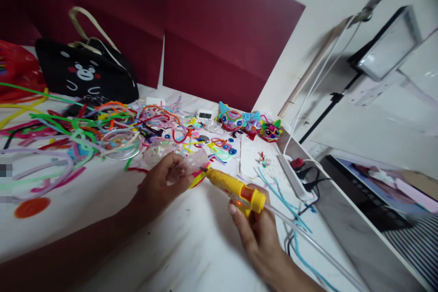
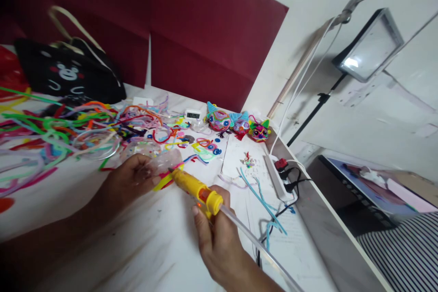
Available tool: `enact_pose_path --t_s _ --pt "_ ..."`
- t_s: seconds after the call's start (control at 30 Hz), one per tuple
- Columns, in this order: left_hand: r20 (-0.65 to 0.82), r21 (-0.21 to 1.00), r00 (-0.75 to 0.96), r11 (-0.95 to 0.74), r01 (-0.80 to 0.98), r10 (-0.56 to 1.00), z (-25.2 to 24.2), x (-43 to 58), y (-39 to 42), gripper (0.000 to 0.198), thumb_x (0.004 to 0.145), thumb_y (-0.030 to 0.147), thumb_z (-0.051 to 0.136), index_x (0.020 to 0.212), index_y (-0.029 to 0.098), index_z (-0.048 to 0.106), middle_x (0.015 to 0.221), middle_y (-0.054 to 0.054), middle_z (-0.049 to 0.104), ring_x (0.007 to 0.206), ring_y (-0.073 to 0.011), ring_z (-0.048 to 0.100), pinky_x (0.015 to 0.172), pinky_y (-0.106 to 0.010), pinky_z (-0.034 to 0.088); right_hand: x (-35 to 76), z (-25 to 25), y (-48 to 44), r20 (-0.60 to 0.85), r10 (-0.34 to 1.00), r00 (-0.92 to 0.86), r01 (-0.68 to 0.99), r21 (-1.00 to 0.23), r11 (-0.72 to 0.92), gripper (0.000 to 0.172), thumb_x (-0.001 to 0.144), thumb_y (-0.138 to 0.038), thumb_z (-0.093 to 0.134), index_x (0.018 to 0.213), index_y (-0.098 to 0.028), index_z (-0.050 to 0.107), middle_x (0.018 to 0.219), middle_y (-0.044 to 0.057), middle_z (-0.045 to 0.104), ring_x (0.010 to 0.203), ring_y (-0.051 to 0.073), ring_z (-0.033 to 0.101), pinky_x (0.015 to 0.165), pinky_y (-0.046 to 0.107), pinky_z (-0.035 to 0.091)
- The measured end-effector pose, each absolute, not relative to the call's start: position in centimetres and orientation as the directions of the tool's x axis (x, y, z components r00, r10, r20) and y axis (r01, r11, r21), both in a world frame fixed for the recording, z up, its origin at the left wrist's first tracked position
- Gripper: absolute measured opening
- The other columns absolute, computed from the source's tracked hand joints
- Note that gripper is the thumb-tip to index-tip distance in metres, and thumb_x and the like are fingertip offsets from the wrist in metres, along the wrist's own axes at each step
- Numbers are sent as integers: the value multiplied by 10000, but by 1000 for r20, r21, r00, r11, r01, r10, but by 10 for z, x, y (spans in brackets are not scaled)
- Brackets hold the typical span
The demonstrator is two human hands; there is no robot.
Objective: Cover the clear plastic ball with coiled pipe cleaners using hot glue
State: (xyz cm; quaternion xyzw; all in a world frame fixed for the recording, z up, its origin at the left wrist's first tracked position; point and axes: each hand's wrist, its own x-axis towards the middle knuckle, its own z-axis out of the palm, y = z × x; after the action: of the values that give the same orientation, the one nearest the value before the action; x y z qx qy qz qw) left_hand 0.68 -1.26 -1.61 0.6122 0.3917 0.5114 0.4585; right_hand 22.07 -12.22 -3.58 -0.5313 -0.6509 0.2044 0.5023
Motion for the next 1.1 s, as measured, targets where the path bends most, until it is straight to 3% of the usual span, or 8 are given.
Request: enact_pose_path --t_s 0.43,0.87,1.1 --pt "328 943 141 -331 5 934 -15 7 -15 209 710 281 742 768 238 546 695 46 560 653 -150 549 603 -270 419 219 -32 -116 488 862 140 445 -809 385 199 979 -267 582 1172 -241 537 1037 44 608 960 193 634 862 317 530" --pt "321 941 135 -331 62 937 -15 9 -13 185 718 281 700 756 230 527 637 62 527 576 -132 498 529 -258 359 219 -37 -127 389 920 57 538 -788 300 282 992 -299 550 1263 -254 487 1120 64 630 1004 215 637 887 351 527" --pt "324 938 159 -338 71 933 -14 7 -14 197 741 308 697 758 228 517 657 60 533 591 -132 502 540 -257 371 218 -37 -121 484 873 60 490 -776 396 208 983 -233 549 1191 -228 542 1151 77 624 1026 200 643 900 320 538"
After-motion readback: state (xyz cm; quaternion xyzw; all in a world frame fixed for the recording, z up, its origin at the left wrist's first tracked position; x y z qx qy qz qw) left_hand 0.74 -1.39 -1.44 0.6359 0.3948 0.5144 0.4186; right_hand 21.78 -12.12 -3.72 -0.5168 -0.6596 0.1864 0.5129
